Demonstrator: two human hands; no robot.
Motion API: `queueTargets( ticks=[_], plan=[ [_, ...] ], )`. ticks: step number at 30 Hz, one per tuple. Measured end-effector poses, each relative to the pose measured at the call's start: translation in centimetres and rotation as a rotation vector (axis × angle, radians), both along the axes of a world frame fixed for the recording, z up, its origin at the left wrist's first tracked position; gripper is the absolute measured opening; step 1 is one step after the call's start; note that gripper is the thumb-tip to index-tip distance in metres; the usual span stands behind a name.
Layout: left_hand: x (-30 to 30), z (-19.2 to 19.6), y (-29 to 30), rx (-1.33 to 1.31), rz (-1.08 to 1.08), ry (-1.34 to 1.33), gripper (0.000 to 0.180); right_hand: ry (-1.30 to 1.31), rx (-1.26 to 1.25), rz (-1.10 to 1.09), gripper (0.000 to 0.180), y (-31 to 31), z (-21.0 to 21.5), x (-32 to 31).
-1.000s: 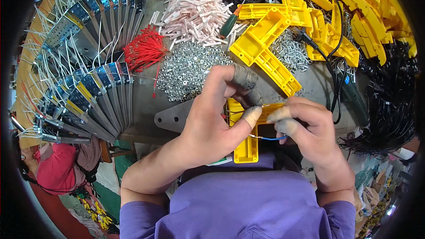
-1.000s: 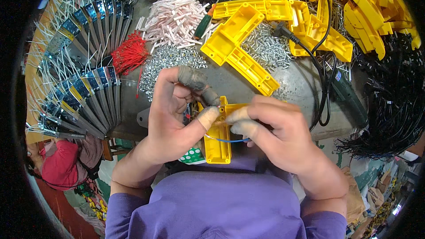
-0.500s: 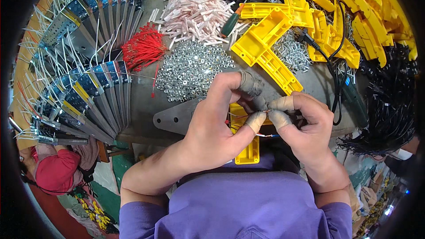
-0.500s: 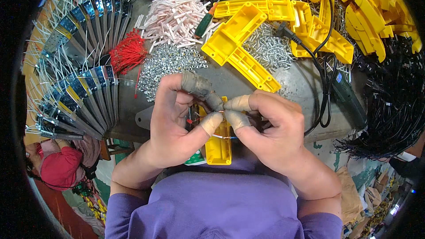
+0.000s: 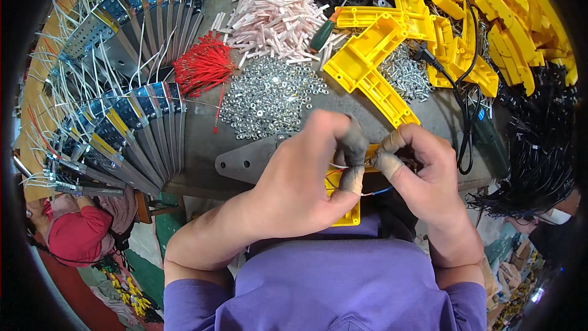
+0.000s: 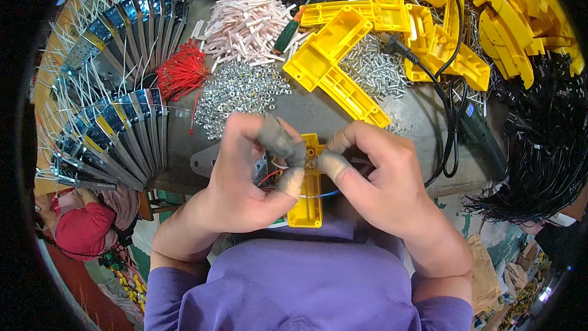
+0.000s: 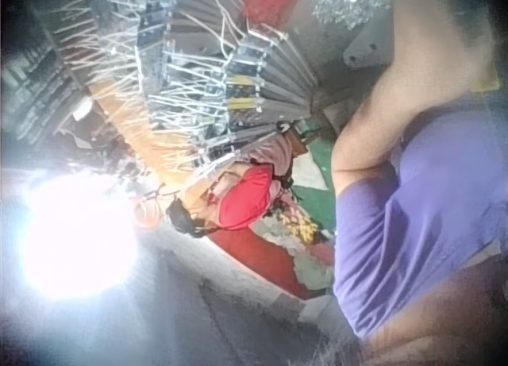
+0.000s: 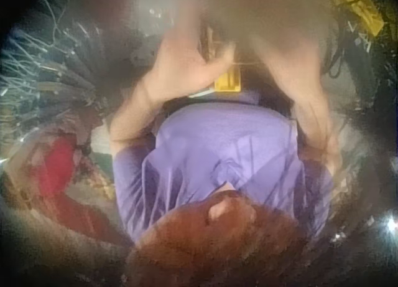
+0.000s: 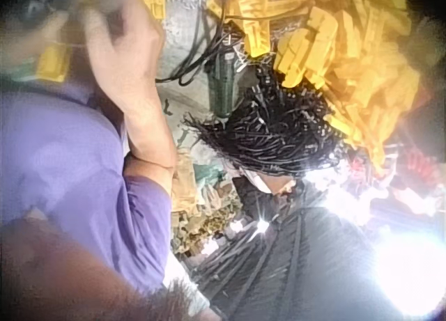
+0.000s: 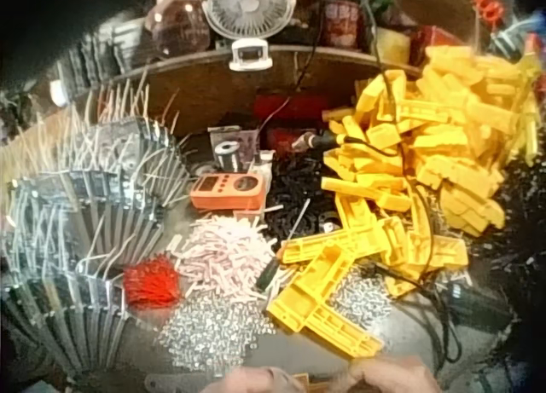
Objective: The person assembles an electric heating tool by fitting a metal heating element into a plastic handle casing, soldering the wires inside using a soldering iron, and fastening the handle halves together using an electric screwdriver.
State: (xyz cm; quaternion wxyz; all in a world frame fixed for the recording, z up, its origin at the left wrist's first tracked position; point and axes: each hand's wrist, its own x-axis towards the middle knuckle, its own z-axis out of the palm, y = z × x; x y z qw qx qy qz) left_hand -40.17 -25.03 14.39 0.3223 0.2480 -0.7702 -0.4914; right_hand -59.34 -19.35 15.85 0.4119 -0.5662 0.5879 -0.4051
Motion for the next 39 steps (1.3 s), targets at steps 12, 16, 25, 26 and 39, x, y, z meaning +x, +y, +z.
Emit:
queueTargets(
  ticks=[12,16,25,26,39],
  plan=[
    [-0.1,-1.6,-0.3,-0.31,0.014,0.122,0.046,-0.028,0.192,0.128,0.016,0.2,1.0,0.0],
    [0.0,1.1,-1.1,0.148,0.05,-0.019,0.048,0.351,-0.305,0.244,0.023,-0.3,0.5,0.2],
    [0.4,1.0,-2.3,-0.584,-0.024,-0.12,0.023,0.371,-0.313,0.146,0.021,-1.6,0.3,0.0],
    [0.5,1.0,-2.2,-0.669,-0.028,-0.077,0.016,0.463,-0.38,0.176,0.023,-1.7,0.3,0.1],
    [-0.2,-0.6,-2.3,-0.62,-0.13,0.052,0.039,0.433,-0.349,0.233,0.02,-1.2,0.2,-0.4]
  ],
)
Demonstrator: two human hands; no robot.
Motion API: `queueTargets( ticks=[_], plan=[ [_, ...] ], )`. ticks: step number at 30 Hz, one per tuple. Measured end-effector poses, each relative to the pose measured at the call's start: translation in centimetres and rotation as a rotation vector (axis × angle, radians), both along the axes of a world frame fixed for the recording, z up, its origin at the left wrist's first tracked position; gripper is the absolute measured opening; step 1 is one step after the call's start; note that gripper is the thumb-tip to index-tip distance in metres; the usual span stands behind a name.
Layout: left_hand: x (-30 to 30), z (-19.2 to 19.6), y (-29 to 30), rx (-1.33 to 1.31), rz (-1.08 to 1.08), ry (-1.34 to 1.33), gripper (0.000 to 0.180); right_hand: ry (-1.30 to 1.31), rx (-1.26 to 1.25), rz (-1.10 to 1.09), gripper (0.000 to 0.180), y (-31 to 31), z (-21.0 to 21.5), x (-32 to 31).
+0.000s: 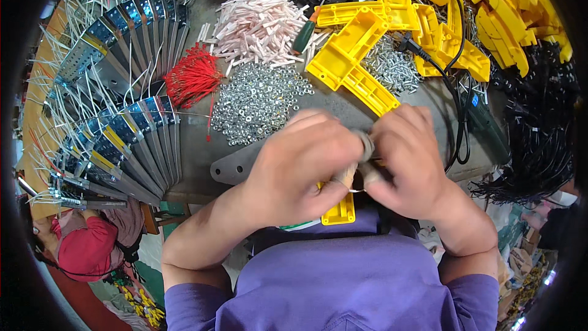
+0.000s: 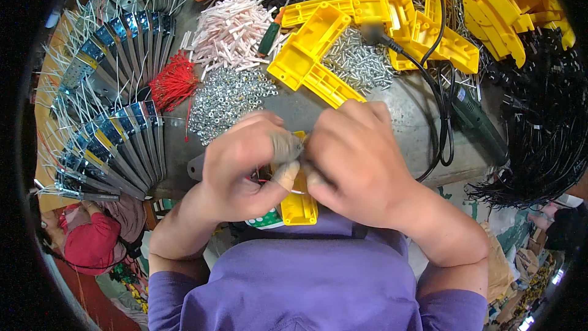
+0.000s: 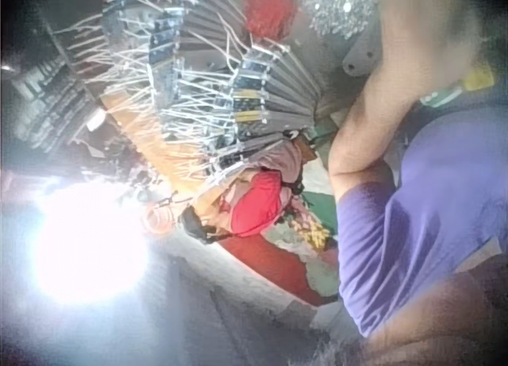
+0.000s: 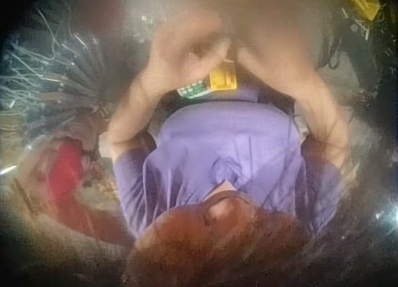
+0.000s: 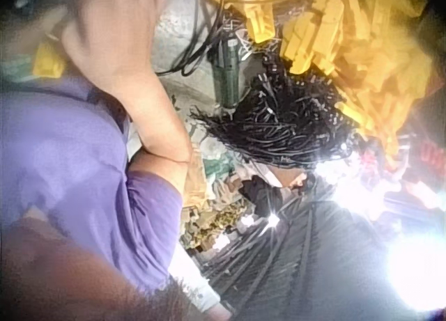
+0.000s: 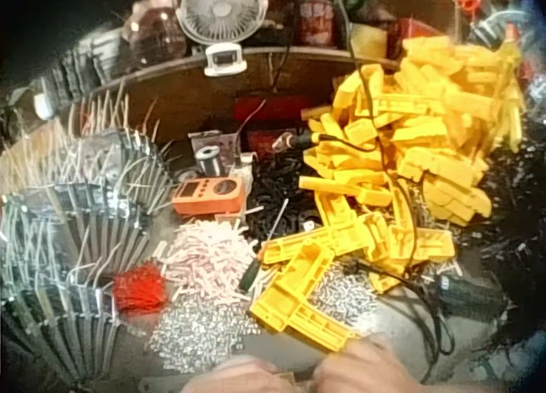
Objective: The person assembles an electric heating tool by fitting a metal heating element into a plastic handle casing, soldering the wires inside using a soldering iron, and fastening the handle halves together using an electric screwdriver.
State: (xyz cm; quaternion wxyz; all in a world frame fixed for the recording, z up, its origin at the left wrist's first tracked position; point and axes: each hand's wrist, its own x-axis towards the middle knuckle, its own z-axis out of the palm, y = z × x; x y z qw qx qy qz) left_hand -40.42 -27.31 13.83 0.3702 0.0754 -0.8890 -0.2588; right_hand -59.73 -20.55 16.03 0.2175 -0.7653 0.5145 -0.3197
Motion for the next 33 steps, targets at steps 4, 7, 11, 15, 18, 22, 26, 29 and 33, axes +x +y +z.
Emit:
queueTargets(
  ticks=[4,7,11,15,18,22,26,29,33],
  plan=[
    [-0.7,-0.1,0.9,0.422,0.071,-0.009,0.042,0.33,-0.373,0.036,0.038,0.2,-0.7,-1.1],
    [0.1,-0.3,0.7,0.432,0.104,-0.07,0.041,0.016,-0.075,-0.111,0.07,1.7,-0.9,-4.7],
    [0.0,-0.6,0.8,0.483,0.1,-0.058,0.036,-0.117,0.275,-0.281,0.075,5.7,-1.7,-6.4],
    [-0.3,-0.8,1.3,0.587,0.176,-0.015,0.035,-0.093,0.394,-0.201,0.065,7.4,-1.4,-6.1],
    [-0.1,-0.4,1.3,0.634,0.209,-0.05,0.034,0.061,0.16,-0.297,0.057,6.1,-1.0,-6.1],
    [0.8,1.2,0.0,0.528,0.272,-0.132,0.034,-0.006,0.194,-0.236,0.052,4.7,-1.7,-6.5],
    [4.6,3.1,-1.4,0.437,0.542,-0.166,0.03,-0.256,0.224,-0.339,0.054,4.8,-1.4,-7.4],
    [5.8,3.6,-1.6,0.103,0.584,-0.582,0.023,-0.268,0.208,-0.263,0.051,3.4,-0.5,-7.2],
    [6.6,2.8,-2.1,-0.146,0.555,-0.56,0.024,-0.234,0.166,-0.188,0.047,1.3,1.3,-5.5]
  ],
)
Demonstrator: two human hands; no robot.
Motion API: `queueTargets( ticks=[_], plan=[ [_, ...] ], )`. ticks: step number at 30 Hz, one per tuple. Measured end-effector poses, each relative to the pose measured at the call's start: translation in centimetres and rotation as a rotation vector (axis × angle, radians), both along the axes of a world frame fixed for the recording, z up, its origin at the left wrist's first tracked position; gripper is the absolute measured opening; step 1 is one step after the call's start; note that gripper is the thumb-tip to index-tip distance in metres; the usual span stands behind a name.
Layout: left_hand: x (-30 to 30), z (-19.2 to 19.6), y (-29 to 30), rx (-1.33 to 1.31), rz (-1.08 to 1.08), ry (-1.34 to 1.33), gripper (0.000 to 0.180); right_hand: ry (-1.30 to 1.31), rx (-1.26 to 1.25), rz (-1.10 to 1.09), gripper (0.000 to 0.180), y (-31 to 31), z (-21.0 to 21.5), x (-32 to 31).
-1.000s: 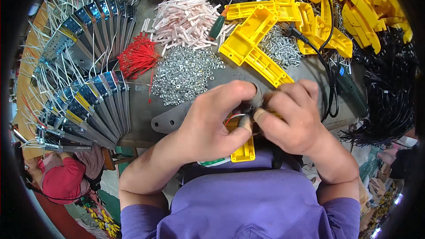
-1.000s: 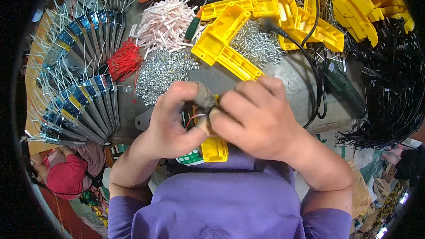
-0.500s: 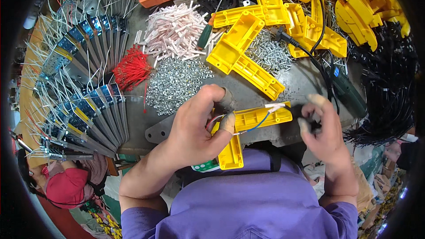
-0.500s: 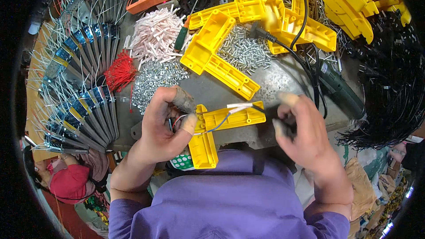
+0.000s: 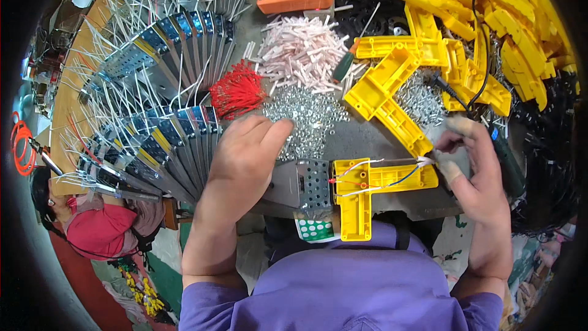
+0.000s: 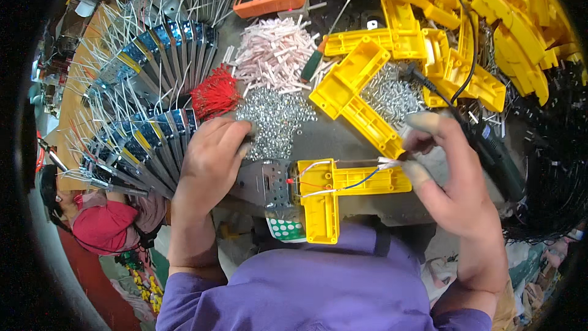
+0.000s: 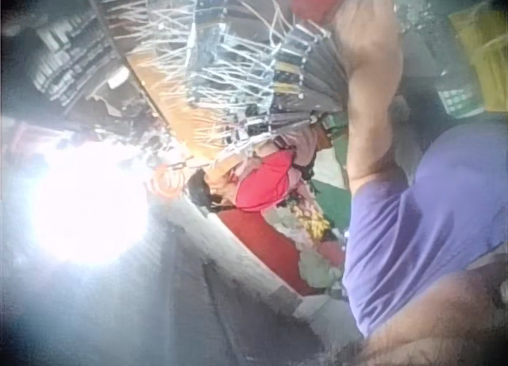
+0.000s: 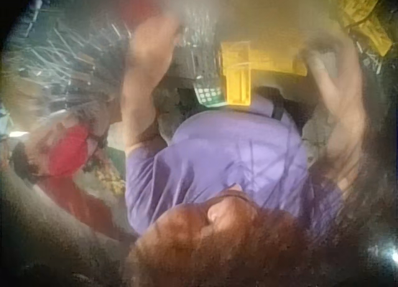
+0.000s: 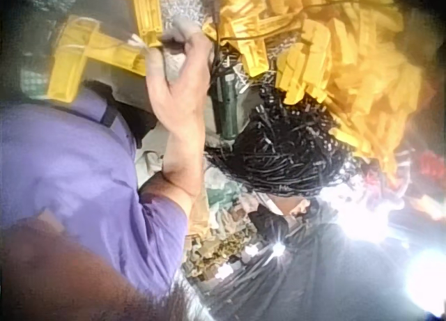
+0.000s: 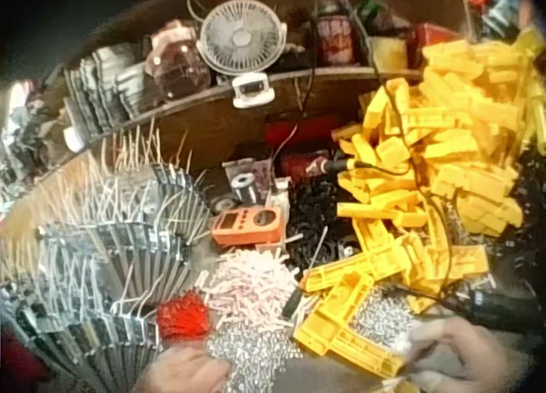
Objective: The person assembles an electric heating tool by fitting a metal heating element into a plastic handle casing, soldering the wires inside using a soldering iron, and fastening the handle halves together using an electric screwdriver.
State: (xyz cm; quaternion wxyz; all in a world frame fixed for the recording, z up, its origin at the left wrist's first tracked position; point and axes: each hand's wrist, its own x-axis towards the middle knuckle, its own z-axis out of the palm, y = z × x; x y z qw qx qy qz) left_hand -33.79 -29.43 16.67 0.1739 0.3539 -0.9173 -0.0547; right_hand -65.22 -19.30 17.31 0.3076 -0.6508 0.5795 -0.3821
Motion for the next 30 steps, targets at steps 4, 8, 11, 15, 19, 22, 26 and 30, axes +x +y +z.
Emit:
queueTargets(
  ticks=[4,8,11,15,19,22,26,30],
  plan=[
    [0.3,-0.3,-0.3,-0.07,-0.055,0.086,0.022,-0.37,0.134,0.055,0.044,-5.4,0.5,1.9],
    [0.1,-0.2,0.2,-0.064,0.021,0.033,0.024,-0.883,0.073,0.0,0.056,-13.6,0.3,4.8],
    [1.2,-1.0,-0.3,-0.063,0.037,-0.047,0.022,-1.22,-0.086,-0.029,0.043,-19.5,0.4,4.6],
    [0.5,-1.1,-0.4,-0.079,0.033,-0.071,0.02,-1.462,-0.175,-0.201,0.025,-25.9,0.6,2.5],
    [1.0,-1.3,-0.2,-0.083,0.002,0.023,0.022,-1.386,-0.092,-0.216,0.037,-26.9,0.1,1.6],
    [1.1,-0.9,0.7,-0.112,0.043,0.243,0.026,-1.039,-0.201,-0.398,0.04,-24.3,0.2,1.7],
    [0.7,-0.8,1.5,-0.253,-0.09,0.337,0.029,-0.5,-0.51,-0.416,0.029,-18.5,1.4,0.4],
    [0.6,-0.7,2.3,-0.262,-0.074,0.331,0.019,-0.28,-0.769,-0.342,0.02,-11.3,2.6,-0.1]
  ],
)
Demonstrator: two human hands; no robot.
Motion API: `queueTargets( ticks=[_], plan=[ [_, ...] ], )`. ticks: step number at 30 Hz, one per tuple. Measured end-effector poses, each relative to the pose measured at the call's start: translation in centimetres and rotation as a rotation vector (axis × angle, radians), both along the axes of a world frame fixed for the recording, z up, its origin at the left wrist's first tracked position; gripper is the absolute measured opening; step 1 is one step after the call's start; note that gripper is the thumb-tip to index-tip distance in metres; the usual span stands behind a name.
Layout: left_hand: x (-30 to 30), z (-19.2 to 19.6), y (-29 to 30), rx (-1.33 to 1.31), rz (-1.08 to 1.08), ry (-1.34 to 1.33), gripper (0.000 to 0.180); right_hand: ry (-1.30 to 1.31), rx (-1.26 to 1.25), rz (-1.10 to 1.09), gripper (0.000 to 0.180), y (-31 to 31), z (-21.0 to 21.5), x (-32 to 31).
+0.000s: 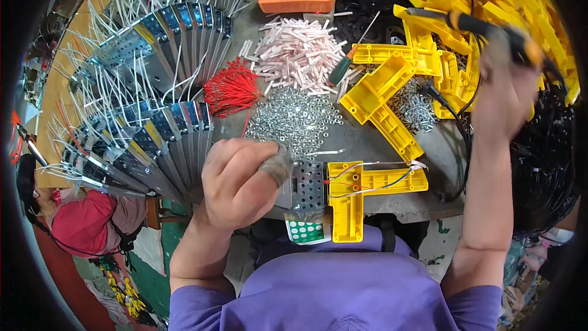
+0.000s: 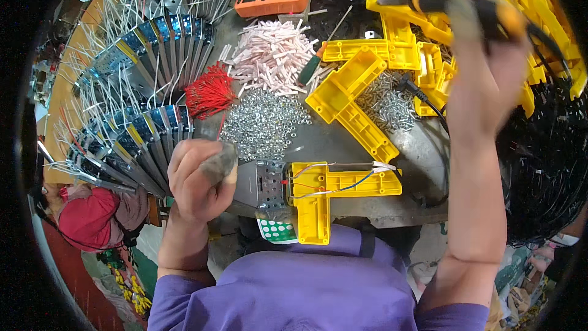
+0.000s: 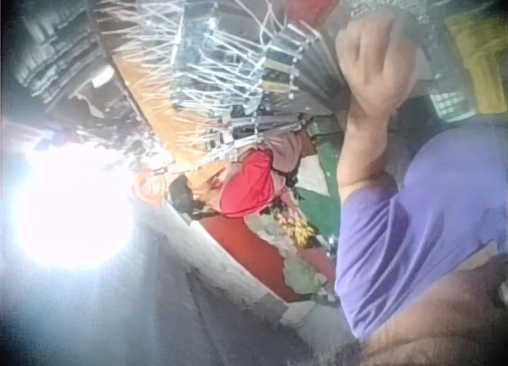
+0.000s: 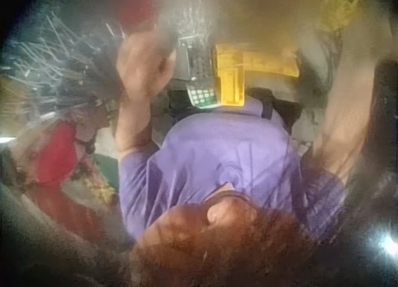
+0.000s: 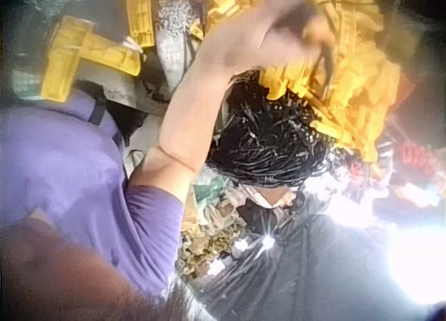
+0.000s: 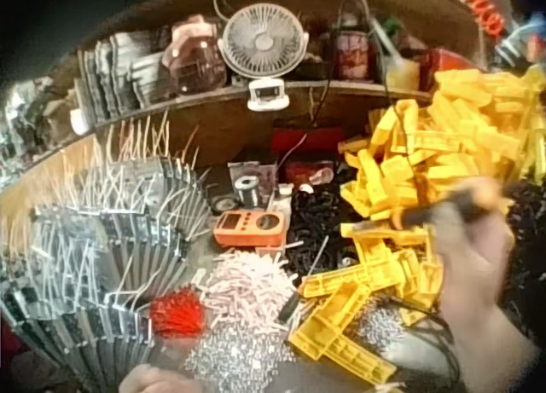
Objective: The person assembles an electric heating tool by fitting a metal heating element into a plastic handle casing, soldering the wires inside using a soldering iron, and fastening the handle halves together using an electric screwdriver.
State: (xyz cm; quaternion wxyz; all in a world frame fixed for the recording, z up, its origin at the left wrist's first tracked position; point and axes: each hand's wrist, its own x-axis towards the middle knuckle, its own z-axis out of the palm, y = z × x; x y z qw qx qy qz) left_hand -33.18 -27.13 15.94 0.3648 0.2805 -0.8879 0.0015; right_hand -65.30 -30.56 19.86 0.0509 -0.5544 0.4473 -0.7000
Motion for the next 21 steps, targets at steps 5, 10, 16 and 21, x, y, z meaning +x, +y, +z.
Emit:
queueTargets(
  ticks=[5,10,16,21],
  plan=[
    [-1.0,0.4,0.8,-0.021,-0.015,0.023,0.016,-0.238,0.009,0.332,0.047,9.7,0.6,-3.7],
    [-1.9,0.0,0.7,-0.022,-0.009,0.015,0.018,-0.19,0.244,-0.049,0.053,12.5,0.7,-0.3],
    [-1.8,-0.8,0.6,-0.02,-0.004,0.025,0.024,-0.228,0.09,0.108,0.03,12.6,-1.0,-0.2],
    [-2.0,-0.7,0.4,-0.016,-0.02,0.006,0.024,-0.247,0.175,0.098,0.04,13.8,-0.2,-0.4]
  ],
)
